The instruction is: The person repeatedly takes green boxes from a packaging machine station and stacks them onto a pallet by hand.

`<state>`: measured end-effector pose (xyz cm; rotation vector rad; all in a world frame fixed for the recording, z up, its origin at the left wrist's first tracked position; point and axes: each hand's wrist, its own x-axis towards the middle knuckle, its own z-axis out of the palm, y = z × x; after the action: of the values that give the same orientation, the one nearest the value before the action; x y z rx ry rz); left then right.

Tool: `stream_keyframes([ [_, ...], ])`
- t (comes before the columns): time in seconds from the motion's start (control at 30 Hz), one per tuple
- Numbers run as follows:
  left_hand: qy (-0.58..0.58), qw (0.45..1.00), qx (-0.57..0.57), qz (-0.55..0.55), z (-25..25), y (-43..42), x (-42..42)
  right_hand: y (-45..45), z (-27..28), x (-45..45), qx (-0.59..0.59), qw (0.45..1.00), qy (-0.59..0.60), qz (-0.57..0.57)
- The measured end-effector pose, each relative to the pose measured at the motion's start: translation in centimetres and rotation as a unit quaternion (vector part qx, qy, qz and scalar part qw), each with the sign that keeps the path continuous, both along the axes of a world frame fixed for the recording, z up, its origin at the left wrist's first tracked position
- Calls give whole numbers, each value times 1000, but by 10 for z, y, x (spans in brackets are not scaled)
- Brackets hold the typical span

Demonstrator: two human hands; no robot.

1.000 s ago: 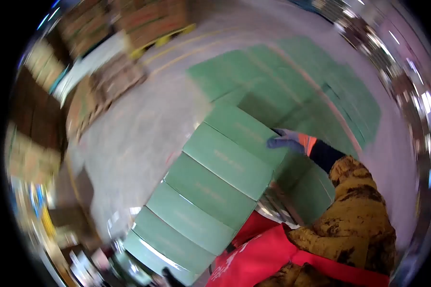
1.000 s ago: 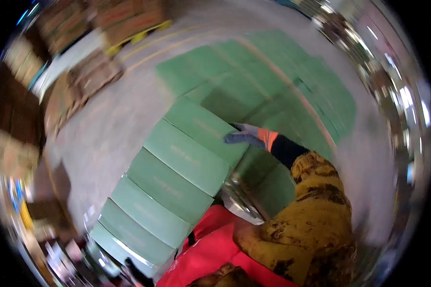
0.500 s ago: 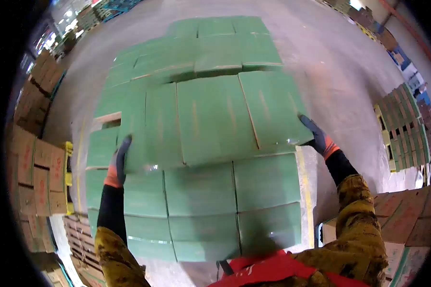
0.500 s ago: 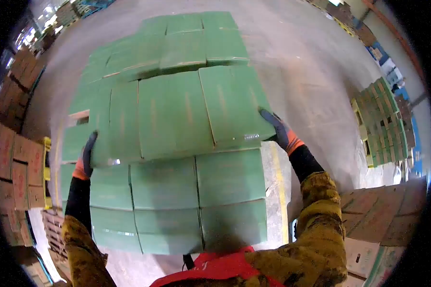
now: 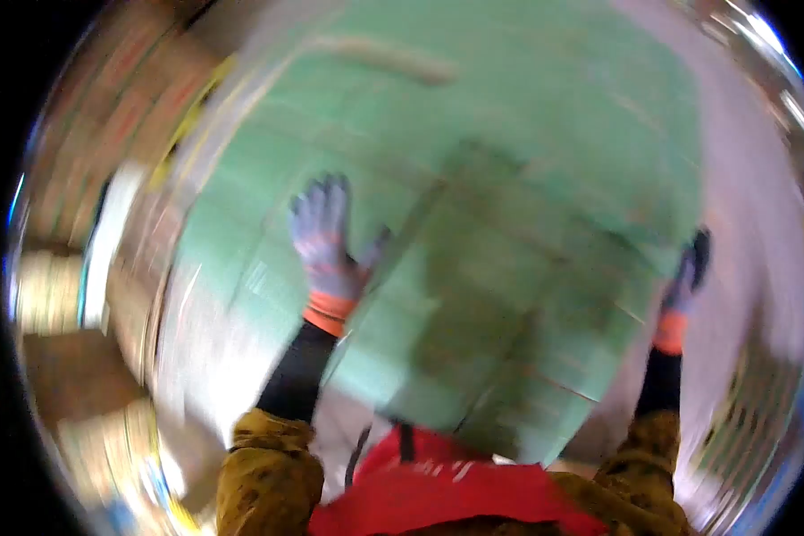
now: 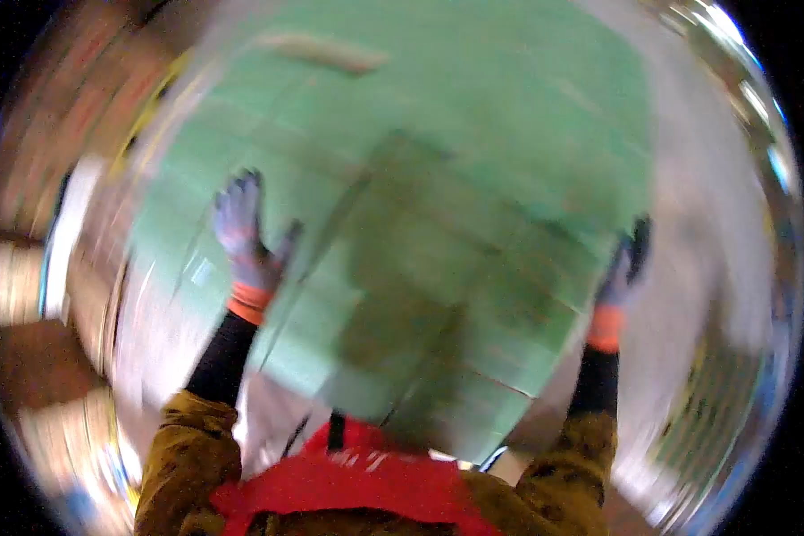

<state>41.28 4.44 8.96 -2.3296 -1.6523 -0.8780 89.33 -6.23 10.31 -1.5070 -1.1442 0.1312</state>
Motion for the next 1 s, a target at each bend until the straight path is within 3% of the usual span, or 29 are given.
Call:
stream_keyframes([
  [0.07,29,976,-105,189,-27,-153,-112,-8,1,-132,-70,979,-153,114],
  [0.1,53,934,-167,313,-32,-234,-157,-16,-12,-198,-66,957,28,282],
  [0.13,73,857,-245,448,-39,-313,-194,-29,-25,-265,-81,879,201,425],
  [0.2,84,721,-318,609,-39,-447,-233,-76,-48,-395,-196,731,272,594],
  [0.27,77,626,-380,677,-66,-555,-241,-135,-59,-516,-368,544,309,688],
  [0.3,57,601,-394,692,-81,-596,-238,-163,-94,-563,-409,454,273,743],
  [0.33,-23,602,-354,715,-86,-615,-234,-199,-109,-609,-420,404,226,780],
  [0.4,10,604,-334,723,-102,-623,-237,-263,-140,-688,-433,297,145,838],
  [0.43,-35,620,-309,720,-104,-632,-240,-295,-156,-718,-434,240,107,862],
  [0.53,-134,685,-196,689,-92,-653,-244,-365,-166,-797,-284,190,-169,924],
  [0.57,-158,695,-149,685,-96,-661,-241,-388,-179,-814,-457,111,-100,877],
  [0.63,-142,601,-103,780,-86,-678,-219,-397,-180,-815,-483,37,-128,865],
  [0.7,-151,517,-55,841,-86,-694,-192,-395,-147,-807,-511,13,-119,851],
  [0.77,-237,472,-12,849,-106,-709,-139,-375,-149,-777,-564,3,-95,820],
  [0.8,-296,464,12,835,-117,-710,-112,-365,-114,-764,-574,-8,-119,810],
  [0.83,-356,463,34,811,-120,-707,-86,-357,-131,-741,-532,13,-155,832],
  [0.87,-402,467,41,787,-117,-702,-62,-359,-133,-722,-580,12,-72,812],
  [0.93,-418,517,63,744,-50,-691,-28,-381,-81,-712,-595,-22,-108,796],
  [0.97,-697,272,226,623,-43,-689,-17,-393,-78,-718,-507,-68,-163,844],
  [1.0,-660,257,280,647,-34,-691,-15,-405,-77,-726,-411,-113,-212,879],
])
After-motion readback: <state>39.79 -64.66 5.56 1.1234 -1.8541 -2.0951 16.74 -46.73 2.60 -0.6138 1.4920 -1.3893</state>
